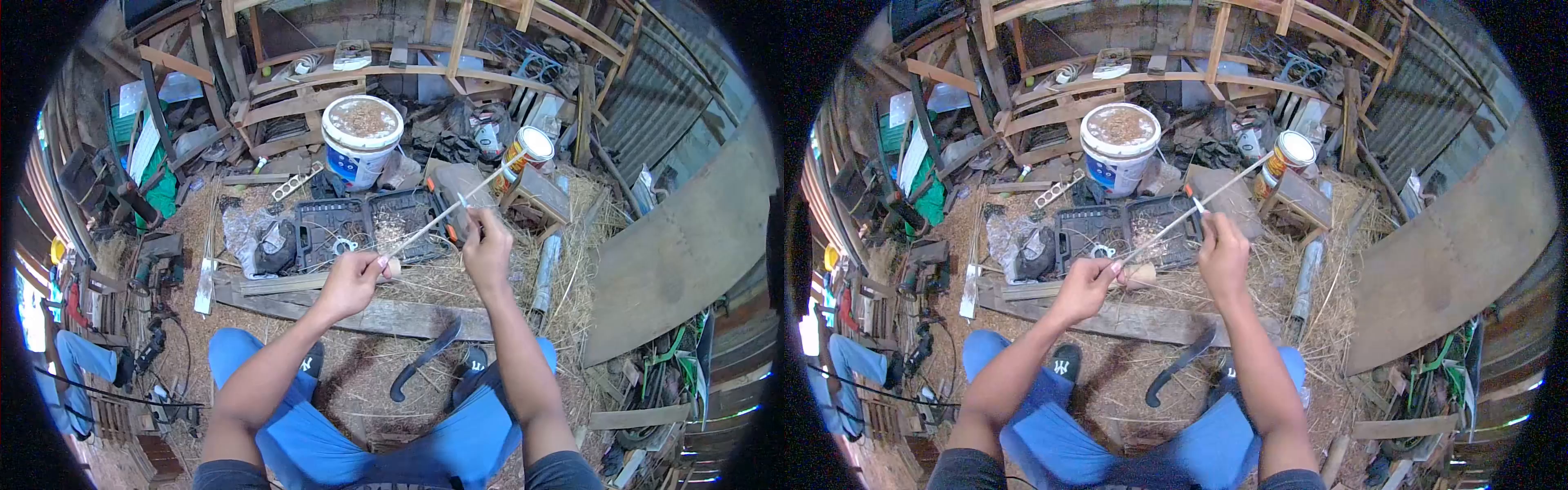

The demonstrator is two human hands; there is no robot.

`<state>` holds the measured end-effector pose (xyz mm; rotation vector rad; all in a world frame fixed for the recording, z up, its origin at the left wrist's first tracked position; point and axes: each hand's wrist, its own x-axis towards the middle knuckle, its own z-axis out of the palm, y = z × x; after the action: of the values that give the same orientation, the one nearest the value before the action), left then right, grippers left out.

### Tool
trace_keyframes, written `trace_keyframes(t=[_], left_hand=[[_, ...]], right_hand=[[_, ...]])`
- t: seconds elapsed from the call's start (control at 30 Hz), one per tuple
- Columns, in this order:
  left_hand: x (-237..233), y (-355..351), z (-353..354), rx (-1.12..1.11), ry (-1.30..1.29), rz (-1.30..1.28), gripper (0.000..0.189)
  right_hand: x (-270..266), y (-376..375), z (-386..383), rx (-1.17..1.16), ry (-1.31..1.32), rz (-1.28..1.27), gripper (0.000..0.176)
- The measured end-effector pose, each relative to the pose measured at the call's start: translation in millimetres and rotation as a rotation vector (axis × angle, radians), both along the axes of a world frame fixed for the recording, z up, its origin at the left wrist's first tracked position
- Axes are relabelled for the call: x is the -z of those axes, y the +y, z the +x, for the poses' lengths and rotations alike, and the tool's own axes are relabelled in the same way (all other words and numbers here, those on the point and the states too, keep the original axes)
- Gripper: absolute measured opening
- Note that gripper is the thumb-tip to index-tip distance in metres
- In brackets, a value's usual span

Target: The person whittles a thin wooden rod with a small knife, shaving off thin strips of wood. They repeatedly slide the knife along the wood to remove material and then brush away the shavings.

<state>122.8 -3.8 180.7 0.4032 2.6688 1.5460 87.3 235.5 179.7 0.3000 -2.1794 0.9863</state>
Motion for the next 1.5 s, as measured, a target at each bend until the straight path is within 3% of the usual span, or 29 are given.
trace_keyframes(t=[0.1,0.17,0.23,0.3,0.37,0.43,0.5,0.57,0.63,0.7,0.73,0.9,1.0,1.1,1.13,1.37,1.43,1.5], left_hand=[[-2,-4,-2,0.007,-0.092,-0.031,0.033],[12,-8,-4,0.020,0.000,0.021,0.033],[7,-10,1,0.010,0.076,0.046,0.031],[7,-13,2,0.007,0.054,0.014,0.031],[5,-12,1,0.005,0.038,-0.017,0.030],[1,-14,2,0.017,-0.040,-0.041,0.029],[4,-14,4,0.044,0.068,-0.005,0.030],[-2,-13,6,0.010,-0.025,-0.019,0.030],[13,-14,4,0.024,0.020,-0.013,0.030],[21,-12,1,0.054,0.123,0.083,0.031],[12,-10,1,0.061,0.126,0.073,0.031],[0,-9,13,0.042,0.027,0.015,0.031],[-2,-11,9,0.046,0.024,-0.031,0.030],[-5,-6,12,0.048,0.092,0.052,0.030],[-11,-5,13,0.006,-0.025,-0.046,0.029],[-7,-5,16,0.030,-0.002,-0.011,0.032],[-4,-10,23,0.075,0.041,-0.023,0.031],[0,-13,24,0.069,0.040,-0.010,0.031]], right_hand=[[6,-6,12,-0.100,0.012,-0.007,0.004],[6,-17,23,-0.140,0.036,0.098,0.005],[5,8,0,-0.090,0.085,0.002,0.011],[-3,30,-13,0.097,-0.024,-0.090,0.017],[1,13,7,0.080,-0.001,-0.022,0.018],[1,-16,35,-0.211,-0.013,0.100,0.016],[-2,-12,30,-0.199,-0.022,0.054,0.015],[-14,16,7,0.031,-0.075,-0.086,0.017],[-15,20,5,0.051,-0.047,-0.061,0.014],[-6,-1,29,-0.159,0.030,0.092,0.010],[-3,-12,42,-0.164,-0.077,0.098,0.009],[-9,28,9,0.050,0.001,-0.091,0.010],[-1,4,34,-0.160,-0.003,0.081,0.012],[-4,2,34,-0.163,-0.076,-0.034,0.012],[0,1,28,-0.137,-0.044,-0.019,0.012],[-1,17,15,-0.013,0.029,0.001,0.012],[-8,47,-1,0.190,-0.003,-0.114,0.008],[-7,48,2,0.200,0.051,-0.080,0.008]])
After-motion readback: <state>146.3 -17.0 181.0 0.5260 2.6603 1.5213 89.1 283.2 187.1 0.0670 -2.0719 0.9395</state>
